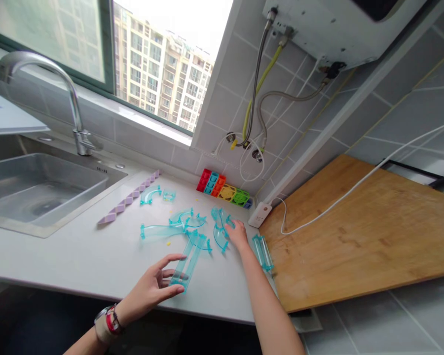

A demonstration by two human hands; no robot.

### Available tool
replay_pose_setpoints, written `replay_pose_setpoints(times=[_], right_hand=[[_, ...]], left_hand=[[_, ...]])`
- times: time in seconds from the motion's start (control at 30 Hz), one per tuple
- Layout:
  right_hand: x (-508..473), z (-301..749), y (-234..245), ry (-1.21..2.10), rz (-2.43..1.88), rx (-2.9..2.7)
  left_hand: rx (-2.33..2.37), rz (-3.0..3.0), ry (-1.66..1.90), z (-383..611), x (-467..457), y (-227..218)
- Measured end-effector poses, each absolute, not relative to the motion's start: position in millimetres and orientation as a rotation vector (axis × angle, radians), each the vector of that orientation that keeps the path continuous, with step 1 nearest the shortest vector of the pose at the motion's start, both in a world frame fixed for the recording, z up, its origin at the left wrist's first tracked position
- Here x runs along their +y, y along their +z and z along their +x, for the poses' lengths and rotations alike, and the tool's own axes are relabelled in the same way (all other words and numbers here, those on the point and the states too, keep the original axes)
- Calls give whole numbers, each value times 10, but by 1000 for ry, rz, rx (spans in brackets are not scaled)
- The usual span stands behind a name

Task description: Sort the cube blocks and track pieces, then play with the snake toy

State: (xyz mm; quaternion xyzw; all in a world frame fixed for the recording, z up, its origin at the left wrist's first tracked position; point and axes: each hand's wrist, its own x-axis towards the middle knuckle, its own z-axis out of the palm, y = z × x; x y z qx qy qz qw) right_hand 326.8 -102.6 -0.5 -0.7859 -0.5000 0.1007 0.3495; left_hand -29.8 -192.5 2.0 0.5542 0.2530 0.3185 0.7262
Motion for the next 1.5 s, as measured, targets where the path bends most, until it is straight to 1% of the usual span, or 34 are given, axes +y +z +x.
replay_pose_setpoints(times=[0.13,0.23,0.37,0.47,0.5,0.63,0.67,0.73,0.87,0.97,1.03,1.1,1.2,1.3,1.5], right_hand=[[-850,3026,-124,274,-1977,-1326],[-751,2844,-105,282,-1923,-1327],[-884,2641,110,259,-1831,-1335],[-1298,2455,331,293,-1733,-1369],[-1482,2381,395,393,-1675,-1377],[-2221,2111,551,977,-1505,-1342],[-2366,2073,572,1059,-1483,-1330],[-2580,2061,619,1096,-1483,-1288],[-2744,2312,807,950,-1557,-1202],[-2682,2710,993,809,-1720,-1223],[-2559,3026,1077,644,-1914,-1290],[-2391,3319,1100,403,-2144,-1413],[-2138,3607,1033,115,-2469,-1577],[-1985,3692,914,35,-2671,-1652],[-1989,3699,724,28,-2764,-1712]], left_hand=[[570,1218,689,-290,-1923,40],[583,1222,692,-285,-1921,49],[590,1212,707,-288,-1922,43],[591,1200,731,-289,-1924,28],[590,1195,742,-284,-1927,28],[567,1200,721,-197,-1976,116],[547,1211,703,-150,-1994,165],[493,1231,684,-22,-2028,278],[378,1256,693,342,-2064,461],[400,1349,789,635,-2070,527],[454,1441,908,786,-2070,561],[458,1553,990,868,-2064,591],[313,1773,882,853,-2046,596],[214,1950,666,771,-2058,542],[224,2010,598,783,-2223,435]])
